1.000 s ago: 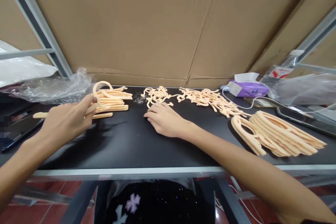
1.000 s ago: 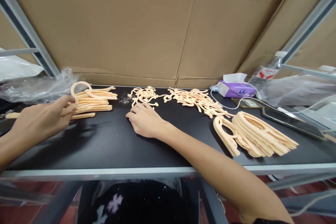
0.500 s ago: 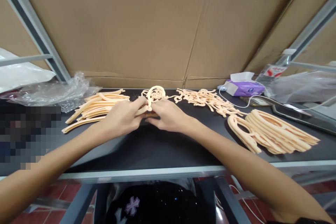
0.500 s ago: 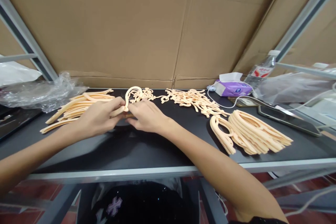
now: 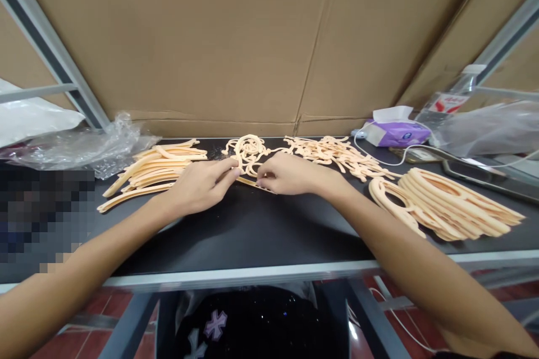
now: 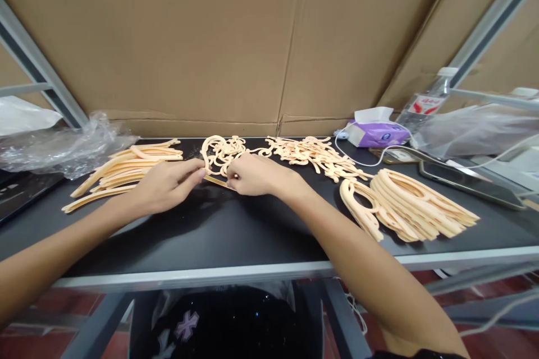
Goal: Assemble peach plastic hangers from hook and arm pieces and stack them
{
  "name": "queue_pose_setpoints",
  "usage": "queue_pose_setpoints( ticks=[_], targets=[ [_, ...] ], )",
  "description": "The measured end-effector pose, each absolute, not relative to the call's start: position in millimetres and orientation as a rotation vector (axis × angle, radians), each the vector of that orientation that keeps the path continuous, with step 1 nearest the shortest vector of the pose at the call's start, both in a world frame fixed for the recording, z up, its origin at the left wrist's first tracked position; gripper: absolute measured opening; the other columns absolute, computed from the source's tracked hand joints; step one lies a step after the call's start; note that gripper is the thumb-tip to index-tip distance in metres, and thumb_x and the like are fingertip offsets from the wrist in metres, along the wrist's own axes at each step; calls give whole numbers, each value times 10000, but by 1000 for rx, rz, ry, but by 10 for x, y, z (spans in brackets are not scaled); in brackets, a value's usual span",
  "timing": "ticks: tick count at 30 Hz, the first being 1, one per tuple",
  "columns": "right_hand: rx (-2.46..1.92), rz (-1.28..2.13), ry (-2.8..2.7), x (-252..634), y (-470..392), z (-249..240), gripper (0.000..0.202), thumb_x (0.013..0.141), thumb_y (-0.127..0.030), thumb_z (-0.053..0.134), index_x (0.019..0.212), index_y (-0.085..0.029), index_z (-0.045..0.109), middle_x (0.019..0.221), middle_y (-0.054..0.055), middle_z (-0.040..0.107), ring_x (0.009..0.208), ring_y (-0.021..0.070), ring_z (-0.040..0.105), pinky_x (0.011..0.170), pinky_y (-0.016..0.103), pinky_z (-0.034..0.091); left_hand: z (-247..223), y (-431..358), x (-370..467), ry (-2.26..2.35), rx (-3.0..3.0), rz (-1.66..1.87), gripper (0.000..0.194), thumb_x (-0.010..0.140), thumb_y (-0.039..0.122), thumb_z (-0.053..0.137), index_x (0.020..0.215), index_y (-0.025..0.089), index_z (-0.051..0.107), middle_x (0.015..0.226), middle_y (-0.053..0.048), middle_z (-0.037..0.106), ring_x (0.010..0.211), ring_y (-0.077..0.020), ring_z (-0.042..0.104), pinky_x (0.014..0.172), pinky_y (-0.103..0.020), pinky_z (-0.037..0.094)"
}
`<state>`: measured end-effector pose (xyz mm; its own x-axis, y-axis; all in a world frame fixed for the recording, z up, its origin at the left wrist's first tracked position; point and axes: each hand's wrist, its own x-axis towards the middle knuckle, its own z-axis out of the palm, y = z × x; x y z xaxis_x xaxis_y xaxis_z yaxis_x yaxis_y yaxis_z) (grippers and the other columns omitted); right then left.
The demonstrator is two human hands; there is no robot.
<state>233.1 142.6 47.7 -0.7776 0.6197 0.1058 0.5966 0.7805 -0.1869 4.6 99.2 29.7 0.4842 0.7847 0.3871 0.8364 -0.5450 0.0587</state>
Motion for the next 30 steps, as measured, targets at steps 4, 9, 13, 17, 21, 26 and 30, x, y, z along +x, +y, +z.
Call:
queue_pose_setpoints(
  ticks=[4,9,13,17,21,26,30],
  targets=[
    [-984,132,-2705,2234,1386,382,240,925,-381,585,898,-174,705,828,46,694,729,148,566,640,260,330,327,1033,45,-1433,-2670,-712,354,1004,408,365,986,195,646,799,-12,682,686,-162,596,634,-257,375],
    [-913,60,-2718,2154,1369,285,178,934,-314,599,984,-193,721,993,77,688,871,179,613,705,270,375,349,1083,6,-1421,-2739,-860,327,980,401,424,934,175,656,807,-10,687,675,-143,580,652,-243,404],
    [-1067,-5,-2759,2251,1382,380,167,888,-149,546,841,-185,702,878,66,693,779,175,607,627,277,336,331,1105,-2,-1442,-2771,-847,303,964,392,455,935,171,661,824,-14,698,679,-145,587,663,-245,419],
    [-1190,33,-2781,2322,1381,459,132,880,-264,606,807,-193,690,807,56,688,714,173,588,594,279,318,288,1115,14,-1467,-2816,-819,312,952,410,468,924,172,669,823,-21,705,710,-164,612,662,-255,433],
    [-1081,64,-2788,2267,1372,415,184,932,-325,573,915,-208,714,925,63,709,842,194,622,646,276,345,232,1127,19,-1443,-2902,-821,312,954,412,482,913,175,679,825,-17,715,722,-162,628,671,-251,444],
    [-1038,-30,-2776,2241,1400,363,192,954,-210,513,848,-174,669,934,84,705,838,197,626,670,287,350,210,1127,32,-1479,-2929,-841,301,937,418,520,954,178,700,823,-11,731,706,-156,642,662,-244,456],
    [-1118,-61,-2734,2297,1442,395,238,1000,-257,432,881,-177,622,882,94,692,774,193,608,649,287,333,212,1117,38,-1512,-2914,-883,302,917,419,540,964,180,719,855,-25,757,744,-172,667,692,-256,480]
  ],
)
